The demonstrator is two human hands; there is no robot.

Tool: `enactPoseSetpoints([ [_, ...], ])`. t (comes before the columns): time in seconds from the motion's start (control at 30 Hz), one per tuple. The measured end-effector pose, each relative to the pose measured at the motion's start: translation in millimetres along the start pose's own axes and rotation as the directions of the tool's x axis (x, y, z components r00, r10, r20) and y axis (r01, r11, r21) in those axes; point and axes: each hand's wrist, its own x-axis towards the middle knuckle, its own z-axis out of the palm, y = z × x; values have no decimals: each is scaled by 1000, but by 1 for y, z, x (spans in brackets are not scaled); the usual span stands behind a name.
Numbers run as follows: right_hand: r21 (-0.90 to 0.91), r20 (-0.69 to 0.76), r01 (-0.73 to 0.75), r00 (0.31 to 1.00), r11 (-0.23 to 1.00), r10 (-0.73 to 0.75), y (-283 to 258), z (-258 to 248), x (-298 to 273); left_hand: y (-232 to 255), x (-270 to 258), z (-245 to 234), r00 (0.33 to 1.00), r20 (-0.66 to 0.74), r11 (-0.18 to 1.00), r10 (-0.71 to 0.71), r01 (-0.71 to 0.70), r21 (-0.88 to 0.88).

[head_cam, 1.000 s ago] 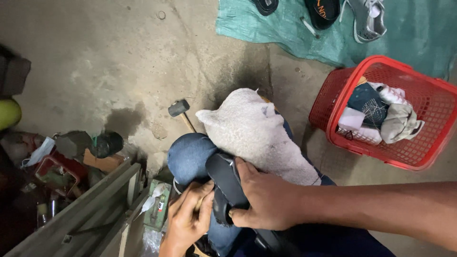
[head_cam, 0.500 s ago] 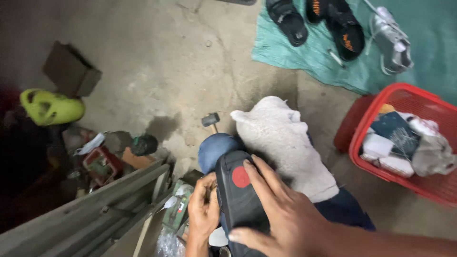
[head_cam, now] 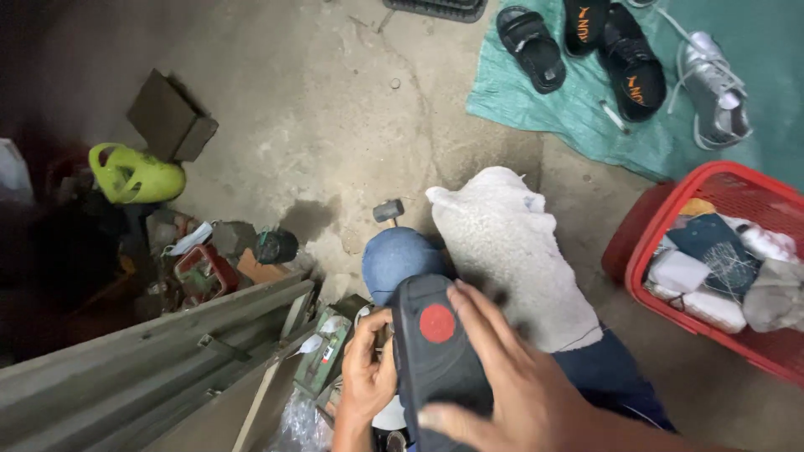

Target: Repairing a shoe sole by hand-stitching with a needle and thread.

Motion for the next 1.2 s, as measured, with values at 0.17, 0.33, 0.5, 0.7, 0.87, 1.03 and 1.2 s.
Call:
enactPoseSetpoints([
  [0.17,97,14,-71,997,993,70,21,5,35,18,20,0,978,167,988,-122,104,110],
  [0.33,155,69,-218,975,964,210,41,17,55,7,23,0,924,327,976,-200,159,147],
  [0.5,188,81,-389,921,902,380,30,13,62,-16,16,8,956,285,963,-65,-15,269],
  [0.7,246,-26,-249,964,937,263,30,27,60,-33,10,20,959,105,836,263,-281,471],
  [0.87,266,-30,-234,968,935,250,32,29,61,-29,15,24,956,28,824,291,-265,500],
  [1.03,253,-73,-200,972,947,224,37,34,61,-28,15,24,957,-17,800,290,-233,553],
  [1.2,217,-115,-161,975,963,189,36,34,55,-29,5,17,983,50,852,178,-180,492],
])
